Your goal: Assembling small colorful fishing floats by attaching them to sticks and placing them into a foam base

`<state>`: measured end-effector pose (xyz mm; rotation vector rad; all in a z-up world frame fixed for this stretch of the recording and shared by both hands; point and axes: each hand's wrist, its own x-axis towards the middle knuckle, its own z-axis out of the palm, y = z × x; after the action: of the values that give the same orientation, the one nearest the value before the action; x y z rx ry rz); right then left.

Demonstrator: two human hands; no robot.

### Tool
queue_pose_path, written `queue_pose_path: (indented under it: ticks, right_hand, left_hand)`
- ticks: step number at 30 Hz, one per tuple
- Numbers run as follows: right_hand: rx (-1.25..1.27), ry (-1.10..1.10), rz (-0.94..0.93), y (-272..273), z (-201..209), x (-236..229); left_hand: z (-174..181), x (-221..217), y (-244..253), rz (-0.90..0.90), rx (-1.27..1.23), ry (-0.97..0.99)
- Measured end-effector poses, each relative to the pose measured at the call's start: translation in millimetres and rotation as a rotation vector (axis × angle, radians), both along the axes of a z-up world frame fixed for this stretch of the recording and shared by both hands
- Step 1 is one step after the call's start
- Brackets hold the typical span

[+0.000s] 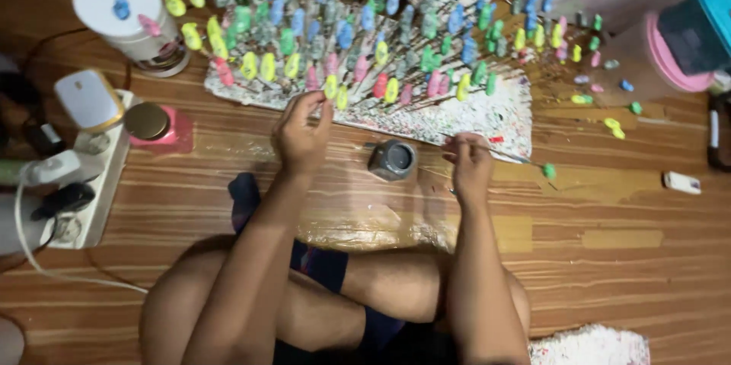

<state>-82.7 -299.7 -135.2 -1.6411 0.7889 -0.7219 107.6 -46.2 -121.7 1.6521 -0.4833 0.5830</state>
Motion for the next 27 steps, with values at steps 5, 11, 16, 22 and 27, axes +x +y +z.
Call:
queue_pose_path:
  ticks: [5,11,16,22,27]
  right_hand:
    - [-0.440,0.414,-0.018,7,-13,14]
    - [-0.707,0.575,0.024,-15,-52,23]
    - [-0.787,0.642,0.038,-6,-50,33]
    - [-0.666,0.566,0.086,-12,-57,35]
    - [-0.413,0.499,0.039,-5,-47,22]
  left_hand:
    - [8,-5,3,-0.040,0.002,-0.012]
    - [-12,1,-1,-0.075,-0.010,-0.014]
    - [-2,-4,3,-0.092,-0.021,-0.004]
    - [-1,-21,14,-0.152,-0.034,0.070]
    - [-43,-38,13,-0.030,0.200,0.214]
